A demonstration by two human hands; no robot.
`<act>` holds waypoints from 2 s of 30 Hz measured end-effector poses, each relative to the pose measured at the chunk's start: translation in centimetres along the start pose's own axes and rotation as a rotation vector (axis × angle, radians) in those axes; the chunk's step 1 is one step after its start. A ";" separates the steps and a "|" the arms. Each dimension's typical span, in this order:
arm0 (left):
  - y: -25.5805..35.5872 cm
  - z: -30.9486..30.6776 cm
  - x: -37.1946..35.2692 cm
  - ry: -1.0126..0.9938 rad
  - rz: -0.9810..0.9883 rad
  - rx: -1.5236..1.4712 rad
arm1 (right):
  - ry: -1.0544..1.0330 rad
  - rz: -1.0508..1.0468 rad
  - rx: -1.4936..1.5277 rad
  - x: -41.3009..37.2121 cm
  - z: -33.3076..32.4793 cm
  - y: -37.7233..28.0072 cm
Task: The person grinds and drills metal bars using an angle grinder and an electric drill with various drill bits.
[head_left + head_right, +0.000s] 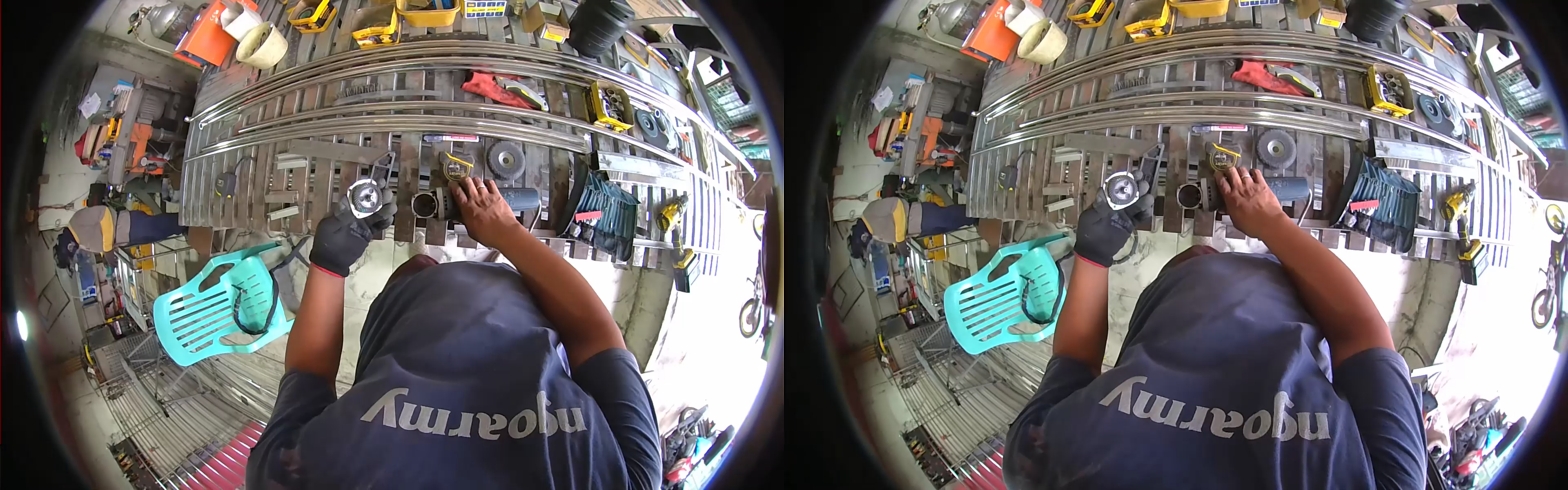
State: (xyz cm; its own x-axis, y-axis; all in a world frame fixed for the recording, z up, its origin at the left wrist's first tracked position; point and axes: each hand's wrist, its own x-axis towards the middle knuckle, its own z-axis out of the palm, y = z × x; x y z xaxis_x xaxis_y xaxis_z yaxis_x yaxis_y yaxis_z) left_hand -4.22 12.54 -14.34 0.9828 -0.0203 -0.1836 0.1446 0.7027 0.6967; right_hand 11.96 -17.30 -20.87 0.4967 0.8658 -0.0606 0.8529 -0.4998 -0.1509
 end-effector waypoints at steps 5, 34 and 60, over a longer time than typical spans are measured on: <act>-0.9 -1.3 -0.4 0.044 0.013 -0.032 | -0.002 0.006 0.050 0.0 -0.6 0.1; -4.8 -7.1 -3.8 0.154 -0.210 0.218 | 0.223 0.344 0.017 -7.5 -4.3 -1.4; -1.1 -11.0 -1.8 -0.091 -0.347 -0.252 | 0.205 0.674 0.049 -9.9 -3.9 -7.2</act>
State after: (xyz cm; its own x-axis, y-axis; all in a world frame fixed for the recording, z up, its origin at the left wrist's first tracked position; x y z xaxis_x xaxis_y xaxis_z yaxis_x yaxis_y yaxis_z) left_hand -7.41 19.62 -22.46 0.8886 -0.3405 -0.3073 0.4467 0.7946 0.4113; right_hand 1.53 -22.31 -15.37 0.9387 0.3434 0.0303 0.3427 -0.9200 -0.1902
